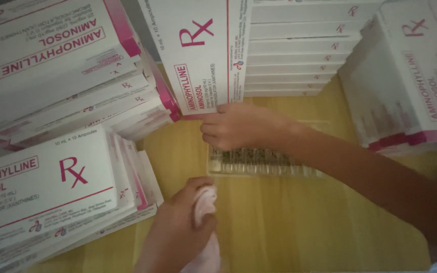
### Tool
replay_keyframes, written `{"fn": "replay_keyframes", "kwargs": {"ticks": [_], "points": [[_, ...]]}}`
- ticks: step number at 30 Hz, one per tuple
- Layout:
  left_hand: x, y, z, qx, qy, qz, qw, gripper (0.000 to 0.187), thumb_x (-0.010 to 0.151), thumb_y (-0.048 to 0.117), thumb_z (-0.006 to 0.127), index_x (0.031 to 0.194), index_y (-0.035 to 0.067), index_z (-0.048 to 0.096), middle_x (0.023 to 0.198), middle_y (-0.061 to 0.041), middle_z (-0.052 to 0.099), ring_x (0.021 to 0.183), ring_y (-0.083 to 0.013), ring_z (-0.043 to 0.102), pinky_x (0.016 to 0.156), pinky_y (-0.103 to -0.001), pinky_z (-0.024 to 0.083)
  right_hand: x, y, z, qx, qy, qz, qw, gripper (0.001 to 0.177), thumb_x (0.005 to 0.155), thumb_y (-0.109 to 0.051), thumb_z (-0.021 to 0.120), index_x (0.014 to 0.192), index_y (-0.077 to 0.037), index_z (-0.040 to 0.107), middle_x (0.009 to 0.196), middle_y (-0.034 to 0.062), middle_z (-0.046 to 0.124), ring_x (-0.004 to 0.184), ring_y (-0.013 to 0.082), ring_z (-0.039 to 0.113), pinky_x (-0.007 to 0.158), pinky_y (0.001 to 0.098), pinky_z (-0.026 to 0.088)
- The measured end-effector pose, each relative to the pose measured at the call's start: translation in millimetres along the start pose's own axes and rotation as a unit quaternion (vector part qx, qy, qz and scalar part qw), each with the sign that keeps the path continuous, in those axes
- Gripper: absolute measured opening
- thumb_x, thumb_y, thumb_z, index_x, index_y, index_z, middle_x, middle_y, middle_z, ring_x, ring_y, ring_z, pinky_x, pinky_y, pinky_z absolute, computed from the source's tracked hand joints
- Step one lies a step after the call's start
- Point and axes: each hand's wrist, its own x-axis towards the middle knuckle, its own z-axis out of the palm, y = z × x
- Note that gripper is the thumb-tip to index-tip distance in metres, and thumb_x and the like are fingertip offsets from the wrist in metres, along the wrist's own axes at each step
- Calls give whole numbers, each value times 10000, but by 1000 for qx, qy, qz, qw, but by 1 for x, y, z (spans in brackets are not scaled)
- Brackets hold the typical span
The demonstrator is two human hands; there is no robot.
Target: Wiping and cleaning individual glass medication ampoules with a cloth in a pharmacy setting.
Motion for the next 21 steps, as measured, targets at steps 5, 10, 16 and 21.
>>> {"fn": "replay_keyframes", "kwargs": {"ticks": [5, 10, 16, 21], "points": [[-1, 2, -7, -394, 28, -133, 909, 386, 941, 216, 584, 1303, 83, 613, 650, -66, 660, 501, -220, 653, 452, -342, 524, -7, 0, -3, -18, 59, -24, 998, 80, 822, -186, 652, 859, -131, 607, 804, -8, 596, 820, 172, 623, 689, 309, 521], [-16, 22, 5, -362, 13, -49, 931, 429, 982, 288, 525, 1354, 75, 557, 853, -94, 640, 689, -231, 644, 601, -352, 520, -34, -6, -49, -21, 48, 23, 998, 127, 855, -188, 650, 953, -118, 608, 876, 17, 620, 883, 190, 636, 756, 332, 529], [74, 51, 8, -314, -12, 72, 947, 511, 1044, 397, 438, 1430, 65, 473, 1159, -136, 608, 972, -247, 631, 823, -367, 515, -76, -40, -71, 183, 58, 241, 951, 222, 903, -156, 702, 1093, -81, 615, 1053, 96, 664, 1008, 284, 643, 822, 414, 523], [101, 79, 17, -276, -36, 160, 947, 573, 1085, 472, 382, 1481, 59, 417, 1362, -163, 587, 1161, -258, 622, 971, -377, 512, -94, -63, -63, 227, 98, 356, 901, 346, 884, -58, 666, 1201, 14, 549, 1112, 194, 610, 1056, 389, 603, 874, 452, 517]]}}
